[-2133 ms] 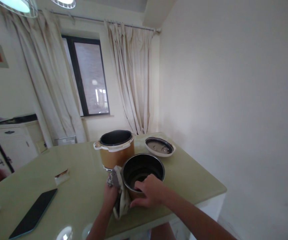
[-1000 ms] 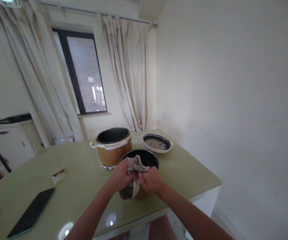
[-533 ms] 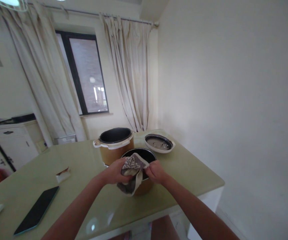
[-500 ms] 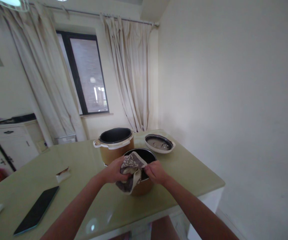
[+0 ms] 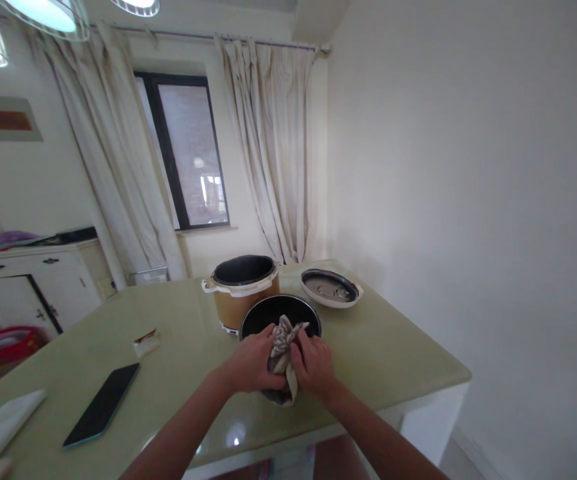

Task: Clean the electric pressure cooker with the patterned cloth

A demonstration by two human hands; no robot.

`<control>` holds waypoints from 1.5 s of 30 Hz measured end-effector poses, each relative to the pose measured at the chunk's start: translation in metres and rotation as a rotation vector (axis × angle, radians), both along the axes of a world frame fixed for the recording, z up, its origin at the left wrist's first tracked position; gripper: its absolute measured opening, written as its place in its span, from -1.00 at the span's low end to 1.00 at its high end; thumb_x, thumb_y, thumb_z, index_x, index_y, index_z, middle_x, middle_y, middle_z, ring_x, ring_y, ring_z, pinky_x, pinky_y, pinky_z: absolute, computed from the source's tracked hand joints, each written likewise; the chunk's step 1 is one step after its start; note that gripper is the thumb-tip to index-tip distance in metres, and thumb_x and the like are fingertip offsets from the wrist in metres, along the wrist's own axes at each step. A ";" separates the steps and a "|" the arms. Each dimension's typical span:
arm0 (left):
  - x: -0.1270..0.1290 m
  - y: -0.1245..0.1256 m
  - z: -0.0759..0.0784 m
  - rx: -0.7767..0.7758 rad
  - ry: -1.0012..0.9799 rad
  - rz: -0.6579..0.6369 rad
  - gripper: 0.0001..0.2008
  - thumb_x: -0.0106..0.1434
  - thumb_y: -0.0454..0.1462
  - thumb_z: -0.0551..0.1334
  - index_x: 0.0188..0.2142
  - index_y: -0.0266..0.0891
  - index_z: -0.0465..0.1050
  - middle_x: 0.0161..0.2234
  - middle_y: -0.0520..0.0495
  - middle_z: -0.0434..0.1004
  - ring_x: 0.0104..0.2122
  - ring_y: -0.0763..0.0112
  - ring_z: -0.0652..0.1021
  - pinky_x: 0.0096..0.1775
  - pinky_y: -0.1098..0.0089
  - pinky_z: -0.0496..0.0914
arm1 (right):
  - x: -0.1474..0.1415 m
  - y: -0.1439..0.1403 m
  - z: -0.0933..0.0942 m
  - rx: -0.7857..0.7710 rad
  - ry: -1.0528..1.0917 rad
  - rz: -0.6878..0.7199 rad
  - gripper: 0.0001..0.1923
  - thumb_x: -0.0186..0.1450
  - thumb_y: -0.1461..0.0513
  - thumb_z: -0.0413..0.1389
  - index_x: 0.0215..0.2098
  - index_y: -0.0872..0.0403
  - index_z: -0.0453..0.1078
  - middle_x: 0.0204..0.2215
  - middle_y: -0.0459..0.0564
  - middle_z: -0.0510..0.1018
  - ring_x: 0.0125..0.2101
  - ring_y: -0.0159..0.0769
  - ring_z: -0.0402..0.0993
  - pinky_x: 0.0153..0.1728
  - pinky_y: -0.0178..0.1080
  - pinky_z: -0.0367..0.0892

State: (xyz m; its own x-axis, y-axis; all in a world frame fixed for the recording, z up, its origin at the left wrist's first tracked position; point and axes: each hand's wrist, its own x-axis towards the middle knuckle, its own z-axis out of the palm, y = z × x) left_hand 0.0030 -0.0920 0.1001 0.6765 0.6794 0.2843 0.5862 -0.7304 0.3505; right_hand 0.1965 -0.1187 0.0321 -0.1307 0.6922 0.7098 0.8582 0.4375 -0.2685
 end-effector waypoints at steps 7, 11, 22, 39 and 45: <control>-0.003 -0.007 0.011 -0.005 0.102 -0.054 -0.39 -0.04 -0.17 0.47 0.07 -0.01 0.51 0.03 -0.06 0.48 -0.02 0.09 0.59 0.04 0.27 0.45 | 0.008 0.005 0.001 0.018 0.008 0.082 -0.38 0.50 -0.16 -0.22 -0.05 0.15 0.41 -0.50 0.04 0.57 -0.46 -0.18 0.48 -0.36 -0.21 0.15; -0.006 -0.005 0.014 -0.024 0.100 -0.056 -0.41 -0.02 -0.17 0.46 0.06 -0.02 0.52 0.03 -0.07 0.48 -0.03 0.09 0.58 0.03 0.26 0.46 | 0.009 0.002 0.001 0.038 0.017 0.077 -0.38 0.51 -0.16 -0.22 -0.09 0.12 0.42 -0.50 0.03 0.57 -0.47 -0.21 0.47 -0.36 -0.21 0.13; -0.012 0.002 0.012 -0.013 0.113 -0.129 -0.36 -0.03 -0.13 0.49 0.08 -0.03 0.49 0.02 -0.03 0.46 -0.05 0.17 0.54 0.06 0.27 0.46 | 0.052 0.009 -0.001 0.222 0.085 0.192 -0.52 0.59 -0.01 -0.17 -0.36 0.03 0.34 -0.58 -0.10 0.44 -0.54 -0.33 0.37 -0.42 -0.24 0.08; 0.010 -0.002 0.000 -0.048 -0.046 -0.121 -0.37 -0.01 -0.16 0.48 0.09 -0.06 0.48 0.06 -0.04 0.48 0.00 0.18 0.55 0.08 0.28 0.46 | 0.044 -0.007 -0.005 0.340 0.162 0.158 -0.66 0.53 0.01 -0.06 -0.22 0.02 0.40 -0.47 -0.02 0.57 -0.46 -0.21 0.49 -0.37 -0.20 0.29; -0.007 0.005 0.000 -0.024 -0.037 -0.105 -0.37 -0.03 -0.16 0.50 0.07 -0.09 0.51 0.06 -0.07 0.50 0.02 0.15 0.53 0.10 0.25 0.46 | 0.067 0.003 0.007 0.083 0.341 0.287 -0.57 0.59 0.04 -0.17 -0.37 0.00 0.30 -0.54 -0.13 0.41 -0.51 -0.32 0.40 -0.43 -0.28 0.21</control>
State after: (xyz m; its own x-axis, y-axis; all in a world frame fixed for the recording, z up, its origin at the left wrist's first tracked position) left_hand -0.0039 -0.0866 0.1004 0.7334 0.6125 0.2948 0.4936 -0.7781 0.3885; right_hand 0.2635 -0.1153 0.0390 -0.0583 0.6011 0.7970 0.5671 0.6770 -0.4691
